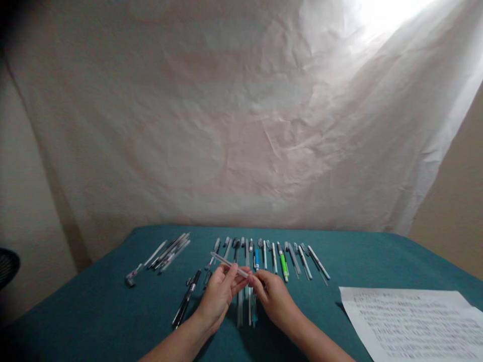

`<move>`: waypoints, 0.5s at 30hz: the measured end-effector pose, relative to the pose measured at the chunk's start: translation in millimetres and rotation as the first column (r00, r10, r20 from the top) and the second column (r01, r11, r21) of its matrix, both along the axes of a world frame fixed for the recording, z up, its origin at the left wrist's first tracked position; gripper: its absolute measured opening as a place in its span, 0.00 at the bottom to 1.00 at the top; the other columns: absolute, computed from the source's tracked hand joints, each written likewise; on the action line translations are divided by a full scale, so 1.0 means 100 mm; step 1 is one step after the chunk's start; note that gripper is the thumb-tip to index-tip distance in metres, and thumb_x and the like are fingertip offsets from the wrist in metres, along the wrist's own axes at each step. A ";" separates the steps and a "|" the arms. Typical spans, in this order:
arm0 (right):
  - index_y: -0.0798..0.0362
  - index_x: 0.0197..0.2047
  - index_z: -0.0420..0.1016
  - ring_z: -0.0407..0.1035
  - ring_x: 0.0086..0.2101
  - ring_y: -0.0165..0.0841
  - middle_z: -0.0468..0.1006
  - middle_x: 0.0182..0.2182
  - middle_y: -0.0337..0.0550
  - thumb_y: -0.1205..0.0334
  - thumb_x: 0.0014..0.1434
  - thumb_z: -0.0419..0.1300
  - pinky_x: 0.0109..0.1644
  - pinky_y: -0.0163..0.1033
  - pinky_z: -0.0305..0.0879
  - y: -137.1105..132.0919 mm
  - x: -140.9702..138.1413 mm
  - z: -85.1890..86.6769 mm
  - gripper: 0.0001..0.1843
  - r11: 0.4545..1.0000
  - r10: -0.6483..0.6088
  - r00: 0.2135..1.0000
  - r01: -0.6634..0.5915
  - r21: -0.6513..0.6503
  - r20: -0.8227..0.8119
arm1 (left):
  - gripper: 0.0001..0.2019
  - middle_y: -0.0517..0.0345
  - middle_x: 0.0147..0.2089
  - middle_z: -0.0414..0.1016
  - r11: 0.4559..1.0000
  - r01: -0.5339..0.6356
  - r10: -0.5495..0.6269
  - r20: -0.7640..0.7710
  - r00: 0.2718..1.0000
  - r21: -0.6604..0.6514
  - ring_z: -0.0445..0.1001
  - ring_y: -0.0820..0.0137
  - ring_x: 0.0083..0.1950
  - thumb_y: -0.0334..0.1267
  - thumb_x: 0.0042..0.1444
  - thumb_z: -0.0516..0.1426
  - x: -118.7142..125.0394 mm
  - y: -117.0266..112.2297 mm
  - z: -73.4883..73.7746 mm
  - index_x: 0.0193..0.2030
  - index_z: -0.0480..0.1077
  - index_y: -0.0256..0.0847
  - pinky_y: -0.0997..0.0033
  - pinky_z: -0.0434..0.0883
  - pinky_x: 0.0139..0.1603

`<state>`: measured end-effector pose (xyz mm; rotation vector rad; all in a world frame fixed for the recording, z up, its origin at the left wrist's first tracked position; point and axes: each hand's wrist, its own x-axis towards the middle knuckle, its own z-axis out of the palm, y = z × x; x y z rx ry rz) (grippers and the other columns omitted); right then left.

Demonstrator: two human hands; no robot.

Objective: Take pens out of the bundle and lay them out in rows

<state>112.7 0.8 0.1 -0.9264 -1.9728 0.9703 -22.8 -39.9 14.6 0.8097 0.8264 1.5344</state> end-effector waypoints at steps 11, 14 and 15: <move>0.56 0.25 0.66 0.57 0.21 0.26 0.64 0.19 0.37 0.49 0.56 0.46 0.25 0.30 0.53 0.01 0.01 0.00 0.20 1.000 0.020 1.000 -0.020 -0.014 -0.017 | 0.10 0.47 0.39 0.73 1.000 -0.023 0.023 0.006 1.000 -0.019 0.72 0.65 0.44 0.41 0.51 0.53 -0.02 0.01 -0.01 0.35 0.58 0.37 0.59 0.66 0.49; 0.56 0.28 0.66 0.57 0.23 0.26 0.64 0.21 0.36 0.50 0.54 0.51 0.26 0.30 0.54 0.00 0.01 0.03 0.16 1.000 -0.004 0.998 0.005 0.027 -0.060 | 0.10 0.47 0.39 0.73 0.999 -0.029 0.030 0.020 0.999 -0.013 0.72 0.65 0.44 0.41 0.52 0.53 -0.02 0.01 -0.02 0.35 0.57 0.37 0.58 0.65 0.49; 0.56 0.28 0.66 0.57 0.23 0.26 0.64 0.21 0.36 0.50 0.54 0.50 0.25 0.30 0.54 -0.01 0.01 0.04 0.17 1.000 0.005 0.998 -0.005 0.005 -0.065 | 0.10 0.47 0.39 0.73 0.999 -0.032 0.032 0.023 0.999 -0.014 0.72 0.65 0.44 0.41 0.51 0.53 -0.02 0.01 -0.02 0.35 0.57 0.37 0.58 0.65 0.49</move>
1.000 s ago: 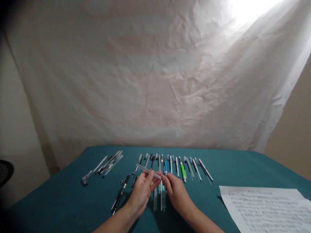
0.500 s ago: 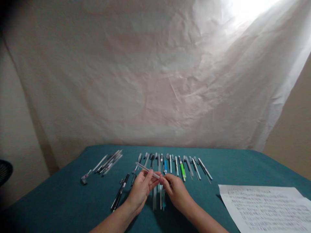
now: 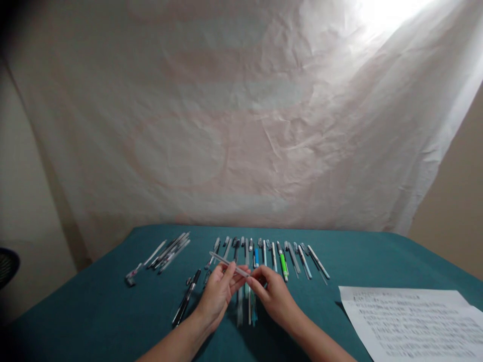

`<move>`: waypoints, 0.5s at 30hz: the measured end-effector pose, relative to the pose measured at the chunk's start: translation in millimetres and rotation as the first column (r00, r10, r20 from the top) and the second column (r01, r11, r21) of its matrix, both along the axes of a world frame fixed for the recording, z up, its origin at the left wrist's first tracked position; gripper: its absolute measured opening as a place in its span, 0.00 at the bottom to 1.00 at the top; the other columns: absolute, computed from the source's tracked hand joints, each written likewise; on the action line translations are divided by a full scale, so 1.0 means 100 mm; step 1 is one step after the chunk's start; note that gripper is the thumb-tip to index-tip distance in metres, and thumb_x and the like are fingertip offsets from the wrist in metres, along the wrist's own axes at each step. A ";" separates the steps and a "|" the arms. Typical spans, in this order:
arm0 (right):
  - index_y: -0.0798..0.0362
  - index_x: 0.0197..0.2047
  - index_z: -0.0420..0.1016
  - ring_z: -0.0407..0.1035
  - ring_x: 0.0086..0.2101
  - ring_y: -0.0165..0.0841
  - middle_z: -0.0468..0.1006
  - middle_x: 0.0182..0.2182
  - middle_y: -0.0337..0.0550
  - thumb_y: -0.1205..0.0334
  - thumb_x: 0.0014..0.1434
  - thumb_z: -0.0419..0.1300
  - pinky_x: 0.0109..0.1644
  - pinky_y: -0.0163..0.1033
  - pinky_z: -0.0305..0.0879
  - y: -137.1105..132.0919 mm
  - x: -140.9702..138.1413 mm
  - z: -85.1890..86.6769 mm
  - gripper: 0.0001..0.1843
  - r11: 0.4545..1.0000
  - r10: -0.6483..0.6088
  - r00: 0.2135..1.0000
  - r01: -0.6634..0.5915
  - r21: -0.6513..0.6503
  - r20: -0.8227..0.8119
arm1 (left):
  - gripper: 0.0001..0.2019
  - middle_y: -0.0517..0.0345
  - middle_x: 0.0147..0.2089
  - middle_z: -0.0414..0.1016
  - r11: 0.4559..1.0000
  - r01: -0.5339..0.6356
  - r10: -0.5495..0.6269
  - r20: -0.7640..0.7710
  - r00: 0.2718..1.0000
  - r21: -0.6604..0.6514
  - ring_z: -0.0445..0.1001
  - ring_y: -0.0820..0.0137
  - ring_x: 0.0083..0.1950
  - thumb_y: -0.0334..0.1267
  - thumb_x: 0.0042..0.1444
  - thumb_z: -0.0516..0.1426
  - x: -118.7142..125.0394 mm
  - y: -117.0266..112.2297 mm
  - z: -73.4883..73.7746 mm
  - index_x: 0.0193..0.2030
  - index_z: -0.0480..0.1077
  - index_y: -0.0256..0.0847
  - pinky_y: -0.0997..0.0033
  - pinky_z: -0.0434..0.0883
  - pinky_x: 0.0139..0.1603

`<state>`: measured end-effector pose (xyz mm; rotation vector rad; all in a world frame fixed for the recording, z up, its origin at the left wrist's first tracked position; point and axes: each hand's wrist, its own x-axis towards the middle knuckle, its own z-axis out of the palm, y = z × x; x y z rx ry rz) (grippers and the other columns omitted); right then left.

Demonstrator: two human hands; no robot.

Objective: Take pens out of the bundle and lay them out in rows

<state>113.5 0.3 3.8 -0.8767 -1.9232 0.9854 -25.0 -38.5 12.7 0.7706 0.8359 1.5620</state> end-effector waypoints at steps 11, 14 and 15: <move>0.56 0.28 0.66 0.58 0.22 0.26 0.65 0.21 0.36 0.51 0.55 0.49 0.25 0.30 0.53 -0.01 0.00 0.00 0.16 1.000 -0.007 1.000 0.007 0.001 0.028 | 0.11 0.47 0.39 0.73 1.000 -0.019 0.019 -0.010 1.000 -0.001 0.72 0.65 0.43 0.41 0.51 0.53 -0.02 0.03 -0.03 0.35 0.58 0.37 0.58 0.65 0.49; 0.56 0.26 0.66 0.58 0.21 0.26 0.65 0.20 0.37 0.50 0.58 0.43 0.24 0.30 0.53 -0.02 0.00 0.01 0.21 0.998 0.030 0.998 -0.026 -0.065 0.055 | 0.11 0.47 0.39 0.73 1.000 -0.027 0.026 -0.029 0.999 -0.013 0.72 0.66 0.42 0.41 0.51 0.53 -0.01 0.03 -0.03 0.36 0.59 0.36 0.59 0.65 0.49; 0.57 0.26 0.67 0.58 0.21 0.26 0.65 0.19 0.37 0.51 0.58 0.43 0.24 0.30 0.53 -0.02 0.00 0.01 0.21 0.998 0.025 0.998 -0.022 -0.055 0.066 | 0.11 0.46 0.39 0.73 0.999 -0.031 0.030 -0.033 0.999 -0.019 0.72 0.66 0.42 0.41 0.51 0.53 -0.01 0.03 -0.03 0.36 0.59 0.36 0.59 0.66 0.49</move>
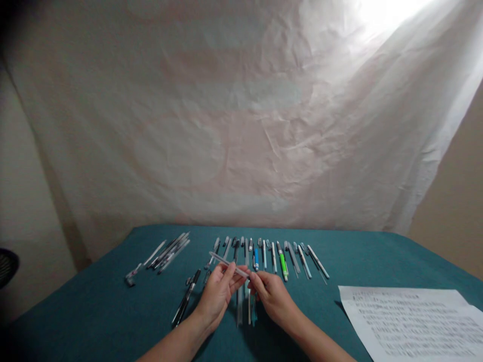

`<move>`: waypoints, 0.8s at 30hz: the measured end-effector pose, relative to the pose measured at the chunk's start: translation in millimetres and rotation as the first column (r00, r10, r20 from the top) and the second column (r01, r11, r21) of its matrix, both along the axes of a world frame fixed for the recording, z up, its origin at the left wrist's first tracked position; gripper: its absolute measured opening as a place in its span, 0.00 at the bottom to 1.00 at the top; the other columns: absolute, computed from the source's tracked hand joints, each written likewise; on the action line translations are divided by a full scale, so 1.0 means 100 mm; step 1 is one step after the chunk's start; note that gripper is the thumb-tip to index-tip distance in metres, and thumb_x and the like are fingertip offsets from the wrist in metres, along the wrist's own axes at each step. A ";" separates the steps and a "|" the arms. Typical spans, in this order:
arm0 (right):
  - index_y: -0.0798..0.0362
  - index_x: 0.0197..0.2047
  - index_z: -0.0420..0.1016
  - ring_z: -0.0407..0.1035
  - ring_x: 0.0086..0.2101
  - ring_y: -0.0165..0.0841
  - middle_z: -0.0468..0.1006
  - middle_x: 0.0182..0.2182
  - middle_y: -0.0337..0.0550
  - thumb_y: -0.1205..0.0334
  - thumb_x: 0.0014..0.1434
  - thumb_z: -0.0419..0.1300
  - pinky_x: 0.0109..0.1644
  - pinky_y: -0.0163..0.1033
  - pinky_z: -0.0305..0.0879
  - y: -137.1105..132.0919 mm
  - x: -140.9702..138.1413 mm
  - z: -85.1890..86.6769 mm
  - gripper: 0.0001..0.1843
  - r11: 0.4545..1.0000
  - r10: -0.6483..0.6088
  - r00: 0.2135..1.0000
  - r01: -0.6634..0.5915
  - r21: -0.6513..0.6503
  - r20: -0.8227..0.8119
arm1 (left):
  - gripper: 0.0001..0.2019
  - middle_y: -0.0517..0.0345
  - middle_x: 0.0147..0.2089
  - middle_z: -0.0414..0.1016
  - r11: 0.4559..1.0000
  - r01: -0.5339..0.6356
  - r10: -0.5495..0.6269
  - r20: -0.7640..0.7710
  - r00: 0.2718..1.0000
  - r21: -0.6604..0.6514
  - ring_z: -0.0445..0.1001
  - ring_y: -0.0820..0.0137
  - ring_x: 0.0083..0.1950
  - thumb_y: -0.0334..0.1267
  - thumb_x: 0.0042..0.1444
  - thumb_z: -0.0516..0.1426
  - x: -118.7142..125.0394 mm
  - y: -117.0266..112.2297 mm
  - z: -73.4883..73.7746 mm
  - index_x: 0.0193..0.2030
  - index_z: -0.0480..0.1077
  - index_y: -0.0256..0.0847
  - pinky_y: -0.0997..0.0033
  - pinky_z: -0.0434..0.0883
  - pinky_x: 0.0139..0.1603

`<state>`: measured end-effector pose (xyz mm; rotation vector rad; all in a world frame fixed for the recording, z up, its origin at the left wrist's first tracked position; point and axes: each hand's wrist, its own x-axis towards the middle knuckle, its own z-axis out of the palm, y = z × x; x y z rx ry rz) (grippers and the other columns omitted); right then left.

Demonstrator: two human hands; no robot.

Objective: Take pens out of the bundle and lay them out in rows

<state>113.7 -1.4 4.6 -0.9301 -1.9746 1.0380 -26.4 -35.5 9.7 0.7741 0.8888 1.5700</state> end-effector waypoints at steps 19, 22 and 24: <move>0.57 0.28 0.68 0.59 0.23 0.27 0.68 0.22 0.38 0.51 0.56 0.47 0.25 0.30 0.55 -0.04 -0.02 0.01 0.18 0.995 -0.058 0.998 0.059 0.077 -0.017 | 0.11 0.49 0.37 0.73 1.000 -0.011 0.011 0.060 0.998 0.005 0.72 0.66 0.42 0.41 0.48 0.56 0.01 -0.01 0.02 0.34 0.60 0.36 0.59 0.66 0.49; 0.57 0.27 0.69 0.60 0.23 0.28 0.68 0.21 0.39 0.51 0.57 0.45 0.25 0.31 0.55 -0.04 -0.02 0.01 0.21 0.997 -0.050 0.999 0.049 0.064 0.013 | 0.12 0.48 0.36 0.74 1.000 -0.013 0.013 0.053 0.998 -0.006 0.73 0.66 0.40 0.41 0.48 0.56 0.01 -0.01 0.02 0.34 0.61 0.36 0.59 0.66 0.48; 0.56 0.27 0.69 0.60 0.23 0.28 0.68 0.21 0.39 0.51 0.56 0.47 0.26 0.31 0.55 -0.04 -0.02 0.01 0.19 0.991 -0.076 0.997 0.073 0.111 0.020 | 0.12 0.49 0.36 0.74 1.000 -0.014 0.014 0.059 0.998 -0.006 0.73 0.66 0.41 0.41 0.48 0.56 0.01 -0.01 0.02 0.34 0.61 0.36 0.59 0.67 0.48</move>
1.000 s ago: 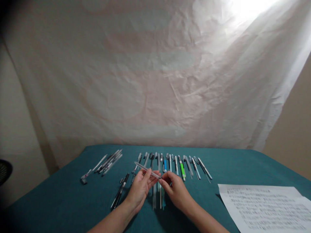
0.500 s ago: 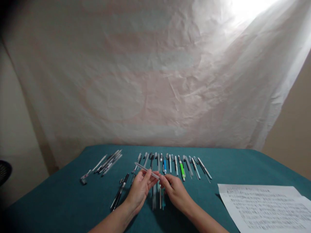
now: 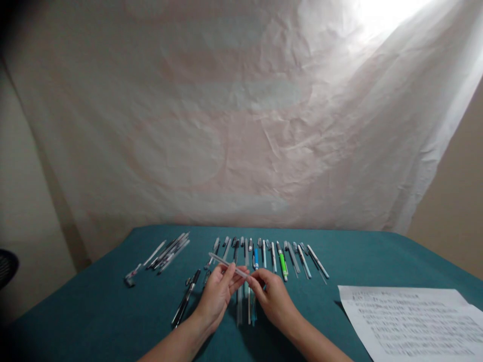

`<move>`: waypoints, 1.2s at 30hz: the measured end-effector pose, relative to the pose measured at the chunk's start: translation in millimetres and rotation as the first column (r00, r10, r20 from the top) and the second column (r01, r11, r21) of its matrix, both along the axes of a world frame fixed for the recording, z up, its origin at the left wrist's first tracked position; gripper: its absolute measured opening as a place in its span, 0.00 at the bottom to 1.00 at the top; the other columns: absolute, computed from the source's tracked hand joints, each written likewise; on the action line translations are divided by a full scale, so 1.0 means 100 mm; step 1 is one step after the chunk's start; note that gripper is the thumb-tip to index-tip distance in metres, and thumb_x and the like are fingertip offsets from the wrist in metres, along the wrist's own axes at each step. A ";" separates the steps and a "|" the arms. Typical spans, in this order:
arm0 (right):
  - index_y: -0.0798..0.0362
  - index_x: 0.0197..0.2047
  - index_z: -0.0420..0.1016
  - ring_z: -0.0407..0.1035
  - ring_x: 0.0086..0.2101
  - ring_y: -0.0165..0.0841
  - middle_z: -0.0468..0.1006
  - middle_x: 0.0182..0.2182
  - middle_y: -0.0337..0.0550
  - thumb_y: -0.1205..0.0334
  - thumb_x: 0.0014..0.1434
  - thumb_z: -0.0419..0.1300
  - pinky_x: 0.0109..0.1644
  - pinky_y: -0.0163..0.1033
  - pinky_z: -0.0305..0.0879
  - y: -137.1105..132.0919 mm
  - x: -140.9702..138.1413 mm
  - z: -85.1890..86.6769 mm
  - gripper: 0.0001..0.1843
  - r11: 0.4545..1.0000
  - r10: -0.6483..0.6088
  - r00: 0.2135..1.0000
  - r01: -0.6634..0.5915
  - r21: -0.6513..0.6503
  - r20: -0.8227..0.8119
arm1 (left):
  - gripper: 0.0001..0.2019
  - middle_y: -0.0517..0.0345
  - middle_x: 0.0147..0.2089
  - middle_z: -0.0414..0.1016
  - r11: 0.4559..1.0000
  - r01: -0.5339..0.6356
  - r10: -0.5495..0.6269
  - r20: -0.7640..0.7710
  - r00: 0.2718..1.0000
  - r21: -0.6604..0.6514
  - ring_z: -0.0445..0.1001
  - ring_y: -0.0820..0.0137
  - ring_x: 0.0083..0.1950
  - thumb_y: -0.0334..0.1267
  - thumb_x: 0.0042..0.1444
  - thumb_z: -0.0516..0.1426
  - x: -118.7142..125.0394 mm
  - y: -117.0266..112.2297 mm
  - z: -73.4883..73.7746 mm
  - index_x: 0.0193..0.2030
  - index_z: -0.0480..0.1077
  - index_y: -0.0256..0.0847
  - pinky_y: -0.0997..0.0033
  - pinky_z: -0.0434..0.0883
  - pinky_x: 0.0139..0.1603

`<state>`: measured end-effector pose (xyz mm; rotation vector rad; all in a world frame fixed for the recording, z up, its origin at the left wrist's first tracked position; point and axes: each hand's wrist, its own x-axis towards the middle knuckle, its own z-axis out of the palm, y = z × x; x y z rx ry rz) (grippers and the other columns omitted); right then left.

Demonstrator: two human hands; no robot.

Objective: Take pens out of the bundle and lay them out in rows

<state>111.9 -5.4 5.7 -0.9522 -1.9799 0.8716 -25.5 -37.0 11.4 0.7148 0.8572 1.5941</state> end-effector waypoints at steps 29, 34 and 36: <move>0.56 0.33 0.68 0.62 0.24 0.28 0.70 0.25 0.40 0.54 0.55 0.49 0.27 0.32 0.57 -0.04 -0.02 0.01 0.14 0.998 -0.030 0.998 0.033 0.052 -0.058 | 0.12 0.49 0.36 0.73 1.000 -0.028 0.028 0.008 1.000 -0.006 0.73 0.67 0.41 0.41 0.48 0.56 -0.01 0.02 -0.01 0.34 0.62 0.36 0.61 0.67 0.48; 0.55 0.32 0.68 0.62 0.24 0.28 0.71 0.24 0.40 0.57 0.54 0.50 0.28 0.32 0.58 -0.03 0.00 0.05 0.12 0.997 -0.043 0.999 0.045 0.069 -0.022 | 0.11 0.48 0.36 0.73 0.999 -0.051 0.051 0.020 0.998 -0.014 0.73 0.66 0.41 0.43 0.50 0.53 -0.02 0.03 -0.03 0.34 0.59 0.37 0.62 0.68 0.46; 0.55 0.32 0.70 0.62 0.24 0.28 0.71 0.24 0.40 0.56 0.54 0.51 0.27 0.32 0.58 -0.01 0.02 0.08 0.13 0.997 -0.049 0.999 0.050 0.063 -0.007 | 0.11 0.49 0.35 0.74 0.998 -0.057 0.058 0.036 0.998 -0.017 0.73 0.66 0.40 0.43 0.51 0.52 -0.01 0.04 -0.04 0.33 0.58 0.38 0.62 0.69 0.44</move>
